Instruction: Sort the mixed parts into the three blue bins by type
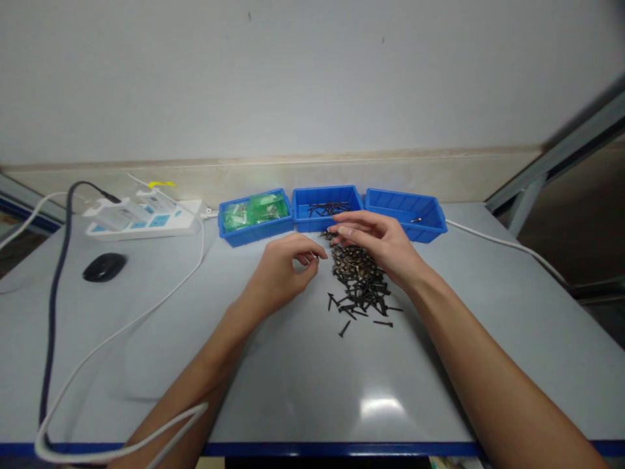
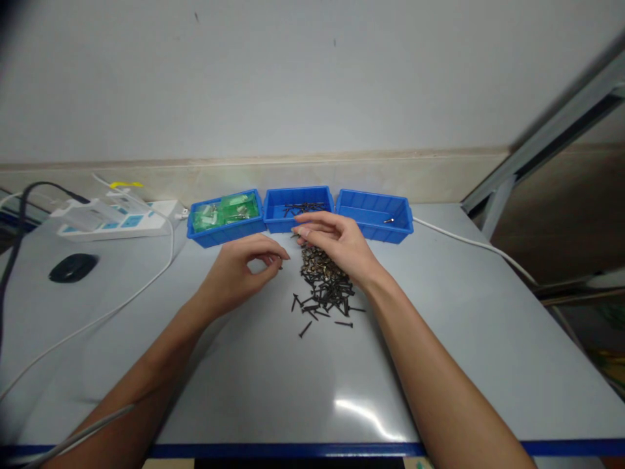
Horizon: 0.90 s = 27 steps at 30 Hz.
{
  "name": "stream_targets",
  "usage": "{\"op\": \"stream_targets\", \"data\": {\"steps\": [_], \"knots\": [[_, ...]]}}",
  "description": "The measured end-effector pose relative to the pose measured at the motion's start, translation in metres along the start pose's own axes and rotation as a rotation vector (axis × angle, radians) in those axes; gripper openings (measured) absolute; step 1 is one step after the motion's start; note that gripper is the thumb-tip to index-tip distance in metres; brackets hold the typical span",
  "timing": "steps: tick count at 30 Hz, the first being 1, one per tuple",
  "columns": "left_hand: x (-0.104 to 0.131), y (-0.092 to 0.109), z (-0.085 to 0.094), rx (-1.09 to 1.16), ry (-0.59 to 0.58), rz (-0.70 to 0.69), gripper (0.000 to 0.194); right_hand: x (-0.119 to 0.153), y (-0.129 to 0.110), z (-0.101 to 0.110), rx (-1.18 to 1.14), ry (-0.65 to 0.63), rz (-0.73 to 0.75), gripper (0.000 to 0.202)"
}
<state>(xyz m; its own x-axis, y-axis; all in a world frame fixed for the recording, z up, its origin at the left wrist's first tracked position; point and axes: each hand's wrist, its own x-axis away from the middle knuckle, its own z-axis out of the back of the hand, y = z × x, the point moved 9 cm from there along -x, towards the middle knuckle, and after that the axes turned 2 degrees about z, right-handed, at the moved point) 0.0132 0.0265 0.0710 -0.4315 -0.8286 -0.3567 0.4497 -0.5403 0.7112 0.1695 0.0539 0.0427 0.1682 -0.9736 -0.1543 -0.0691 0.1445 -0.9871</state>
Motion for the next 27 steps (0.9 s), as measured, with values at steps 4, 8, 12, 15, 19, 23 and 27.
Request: {"op": "stream_targets", "data": {"steps": [4,8,12,15,19,23,27], "knots": [[0.0,-0.018,0.007,0.295,0.132,0.198,0.01,0.001,0.002,-0.005,0.104,-0.063,-0.037,0.027],[0.002,-0.034,0.006,0.458,0.196,0.352,0.026,0.004,0.006,-0.016,0.095,-0.186,-0.084,0.028],[0.004,-0.038,0.006,0.486,0.211,0.408,0.031,0.005,0.01,-0.022,0.043,-0.221,-0.11,0.028],[0.003,-0.035,0.003,0.512,0.177,0.407,0.031,0.006,0.009,-0.022,0.014,-0.208,-0.116,0.025],[0.002,-0.028,-0.001,0.395,0.065,0.364,0.025,0.006,0.009,-0.017,-0.007,-0.174,-0.122,0.02],[0.0,-0.012,-0.009,-0.003,-0.119,0.134,0.014,0.003,0.01,-0.006,-0.045,-0.056,-0.101,0.019],[0.008,-0.003,-0.029,-0.116,-0.311,-0.059,0.017,0.001,0.001,-0.004,-0.11,-0.002,0.024,0.049]]}}
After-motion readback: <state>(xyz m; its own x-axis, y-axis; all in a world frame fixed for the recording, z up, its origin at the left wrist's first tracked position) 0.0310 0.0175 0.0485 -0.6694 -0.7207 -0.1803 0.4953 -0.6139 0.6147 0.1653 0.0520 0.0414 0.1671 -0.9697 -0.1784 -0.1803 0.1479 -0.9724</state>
